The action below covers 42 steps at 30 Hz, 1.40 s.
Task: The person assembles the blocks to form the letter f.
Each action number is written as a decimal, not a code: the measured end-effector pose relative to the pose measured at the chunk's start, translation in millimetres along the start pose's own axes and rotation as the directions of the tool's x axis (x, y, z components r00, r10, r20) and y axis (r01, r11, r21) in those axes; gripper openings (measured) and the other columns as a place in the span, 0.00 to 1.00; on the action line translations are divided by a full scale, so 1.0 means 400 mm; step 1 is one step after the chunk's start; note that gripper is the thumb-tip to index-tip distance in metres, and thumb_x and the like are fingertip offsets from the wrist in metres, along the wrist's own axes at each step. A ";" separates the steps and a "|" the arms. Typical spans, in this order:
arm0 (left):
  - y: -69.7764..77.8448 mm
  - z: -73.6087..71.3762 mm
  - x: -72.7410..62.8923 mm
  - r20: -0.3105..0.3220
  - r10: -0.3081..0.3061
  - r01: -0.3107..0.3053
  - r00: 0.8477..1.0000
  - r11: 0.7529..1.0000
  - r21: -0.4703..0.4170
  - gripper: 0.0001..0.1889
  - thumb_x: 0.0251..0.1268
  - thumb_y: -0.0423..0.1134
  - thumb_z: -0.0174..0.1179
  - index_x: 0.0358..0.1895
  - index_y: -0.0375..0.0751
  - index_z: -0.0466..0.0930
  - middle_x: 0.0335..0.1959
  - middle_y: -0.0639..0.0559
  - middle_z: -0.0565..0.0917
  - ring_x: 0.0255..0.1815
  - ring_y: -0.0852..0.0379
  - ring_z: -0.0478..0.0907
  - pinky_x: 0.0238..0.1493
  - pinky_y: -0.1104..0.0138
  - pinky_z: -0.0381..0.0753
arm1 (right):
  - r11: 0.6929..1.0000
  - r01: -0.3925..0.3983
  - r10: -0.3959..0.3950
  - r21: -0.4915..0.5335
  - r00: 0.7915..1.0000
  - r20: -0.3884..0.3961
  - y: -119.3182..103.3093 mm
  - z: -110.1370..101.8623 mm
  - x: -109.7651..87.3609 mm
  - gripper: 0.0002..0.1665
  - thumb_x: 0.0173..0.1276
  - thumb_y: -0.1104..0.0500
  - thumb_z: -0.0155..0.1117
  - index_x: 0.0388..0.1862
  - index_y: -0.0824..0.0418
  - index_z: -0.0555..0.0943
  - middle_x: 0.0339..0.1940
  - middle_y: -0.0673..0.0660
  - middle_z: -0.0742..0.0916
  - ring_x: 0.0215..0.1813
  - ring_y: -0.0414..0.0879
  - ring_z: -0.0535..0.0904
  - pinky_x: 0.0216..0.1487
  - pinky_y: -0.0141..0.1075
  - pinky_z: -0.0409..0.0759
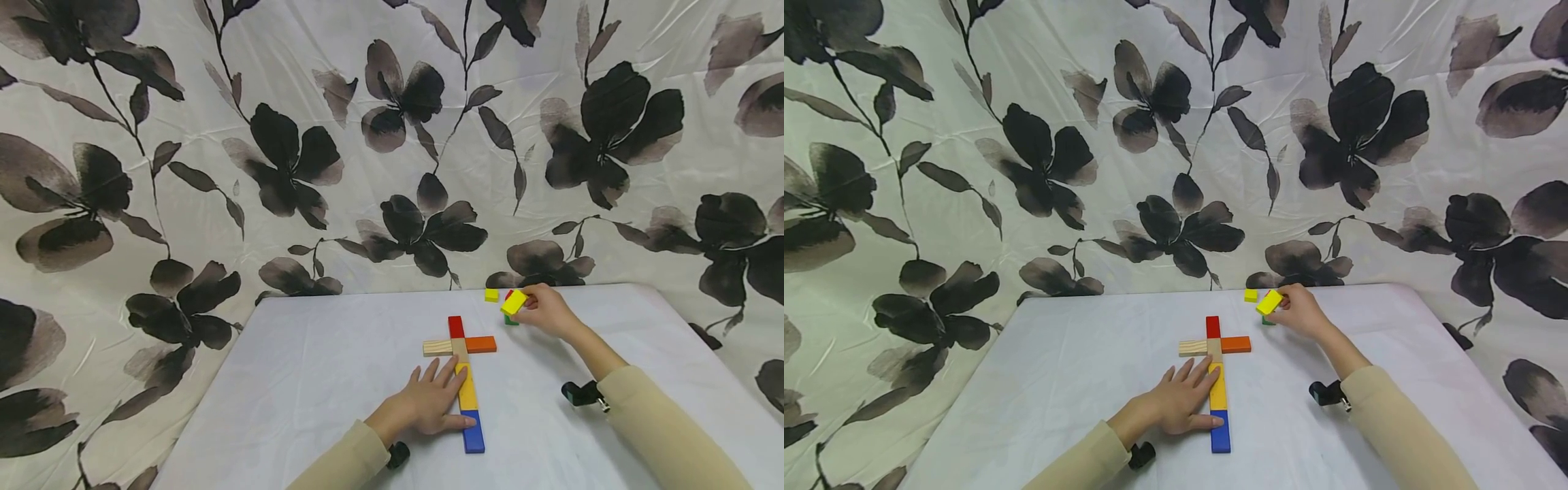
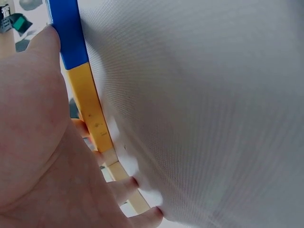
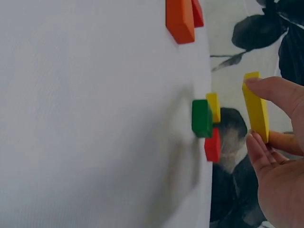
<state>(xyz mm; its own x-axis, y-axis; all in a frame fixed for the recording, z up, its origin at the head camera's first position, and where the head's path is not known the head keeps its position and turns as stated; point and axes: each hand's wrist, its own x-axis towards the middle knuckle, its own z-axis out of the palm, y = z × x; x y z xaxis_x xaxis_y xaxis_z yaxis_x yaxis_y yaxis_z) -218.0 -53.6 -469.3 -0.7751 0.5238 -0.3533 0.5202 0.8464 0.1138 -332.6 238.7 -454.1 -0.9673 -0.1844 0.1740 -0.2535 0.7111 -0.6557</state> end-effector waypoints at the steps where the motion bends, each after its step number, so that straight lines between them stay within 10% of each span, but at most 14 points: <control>1: -0.001 0.001 0.001 0.001 0.000 0.000 1.000 1.000 -0.002 0.51 0.64 0.79 0.46 0.84 0.59 0.46 0.86 0.55 0.40 0.84 0.40 0.46 0.77 0.38 0.52 | 1.000 0.002 -0.002 0.004 1.000 0.003 -0.005 0.005 0.002 0.40 0.62 0.59 0.78 0.65 0.81 0.72 0.53 0.71 0.78 0.48 0.57 0.76 0.53 0.47 0.80; 28: -0.006 0.005 0.012 0.007 -0.006 0.006 1.000 1.000 0.007 0.51 0.62 0.81 0.45 0.84 0.60 0.46 0.86 0.57 0.40 0.84 0.41 0.46 0.77 0.39 0.53 | 1.000 0.001 0.000 -0.008 0.999 0.043 -0.082 0.132 0.108 0.37 0.59 0.62 0.79 0.63 0.78 0.76 0.42 0.64 0.80 0.44 0.54 0.74 0.43 0.40 0.76; 42: -0.003 0.001 0.004 -0.002 0.004 -0.004 1.000 1.000 0.011 0.51 0.64 0.80 0.45 0.84 0.59 0.46 0.86 0.56 0.40 0.84 0.40 0.46 0.77 0.38 0.53 | 0.995 -0.098 0.099 -0.009 0.993 0.072 -0.080 0.191 0.149 0.33 0.61 0.62 0.77 0.60 0.78 0.76 0.49 0.68 0.84 0.47 0.57 0.78 0.59 0.50 0.80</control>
<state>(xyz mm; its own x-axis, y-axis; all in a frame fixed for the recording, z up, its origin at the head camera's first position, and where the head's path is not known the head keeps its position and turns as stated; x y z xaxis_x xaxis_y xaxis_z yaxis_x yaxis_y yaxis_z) -219.9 -53.7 -470.4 -0.7741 0.5271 -0.3506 0.5266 0.8435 0.1053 -382.4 153.0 -478.9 -0.9853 -0.1618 0.0552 -0.1573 0.7317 -0.6632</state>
